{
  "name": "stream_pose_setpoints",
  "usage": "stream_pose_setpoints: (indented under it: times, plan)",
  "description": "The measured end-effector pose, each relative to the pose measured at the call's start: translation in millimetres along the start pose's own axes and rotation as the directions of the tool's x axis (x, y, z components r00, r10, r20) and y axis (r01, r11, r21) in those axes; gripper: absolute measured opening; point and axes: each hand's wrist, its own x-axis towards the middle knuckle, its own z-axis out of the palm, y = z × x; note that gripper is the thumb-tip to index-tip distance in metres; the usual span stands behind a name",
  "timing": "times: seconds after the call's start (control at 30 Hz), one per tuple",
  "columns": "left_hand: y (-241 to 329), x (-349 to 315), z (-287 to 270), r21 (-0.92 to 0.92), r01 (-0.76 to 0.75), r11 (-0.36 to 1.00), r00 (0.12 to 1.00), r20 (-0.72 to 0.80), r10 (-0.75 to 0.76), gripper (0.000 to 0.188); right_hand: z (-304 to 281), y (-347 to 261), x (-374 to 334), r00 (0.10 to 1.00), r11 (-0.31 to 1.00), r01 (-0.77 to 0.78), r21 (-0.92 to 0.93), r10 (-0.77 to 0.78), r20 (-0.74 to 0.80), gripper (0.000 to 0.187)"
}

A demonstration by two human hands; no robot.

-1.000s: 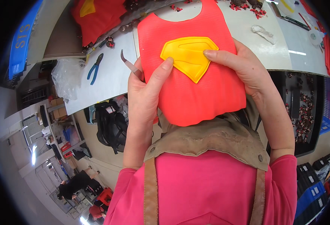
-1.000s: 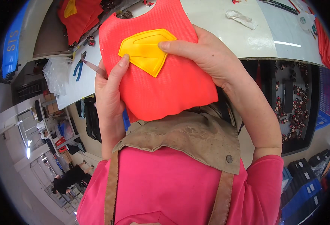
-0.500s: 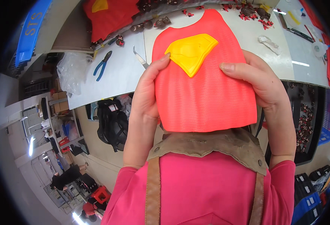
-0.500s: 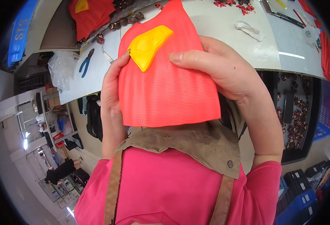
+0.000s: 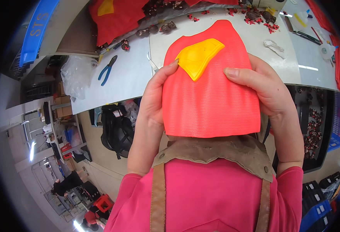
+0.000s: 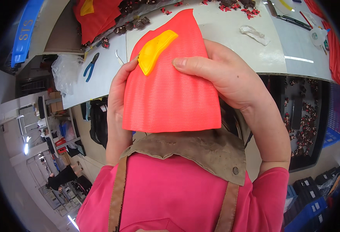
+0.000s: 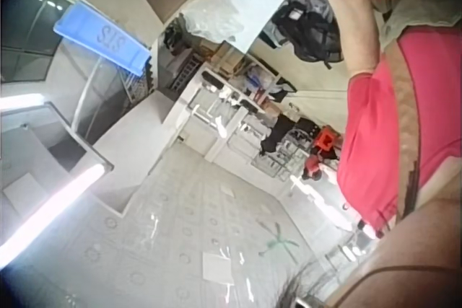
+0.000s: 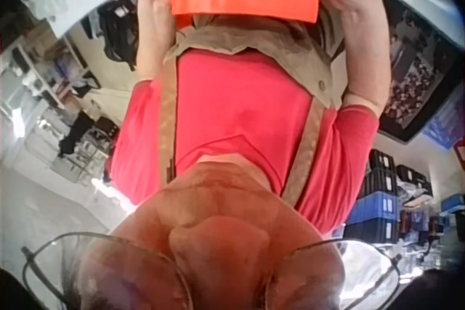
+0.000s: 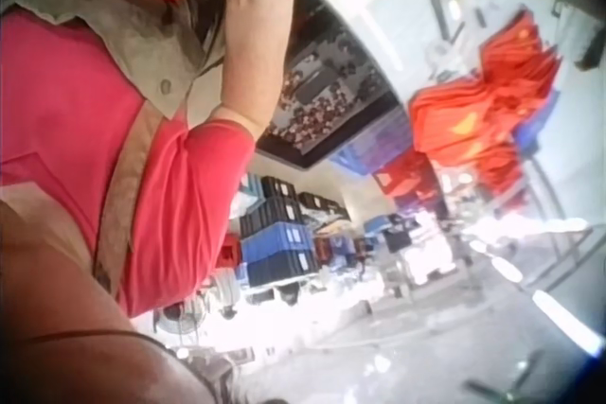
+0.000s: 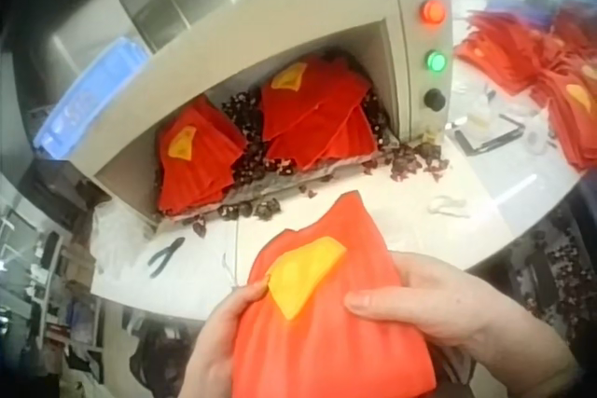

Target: Applying adhesive and attaching yellow insignia to red fabric toy capes at a factory workbench.

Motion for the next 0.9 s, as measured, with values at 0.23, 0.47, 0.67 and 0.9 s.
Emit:
stream_pose_setpoints:
  times: [0.23,0.47,0.67,0.9]
  plan:
    - [2,3,-10,0.021,-0.034,0.999,0.999,0.034,0.034,0.038,1,-3,-1,1.000,0.995,0.017,-0.100,-0.015,0.020,0.051]
    - [24,8,-24,0.526,-0.375,0.763,0.923,0.133,0.362,0.054,-12,-5,6,0.998,0.960,0.047,-0.275,-0.056,-0.024,0.047]
    - [43,15,-32,0.612,-0.419,0.671,0.899,0.173,0.403,0.053,-8,5,11,0.990,0.930,0.128,-0.344,-0.139,-0.008,0.044]
    - [53,22,-36,0.628,-0.460,0.628,0.881,0.237,0.408,0.050,-11,13,18,0.970,0.888,0.239,-0.392,-0.240,0.048,0.041]
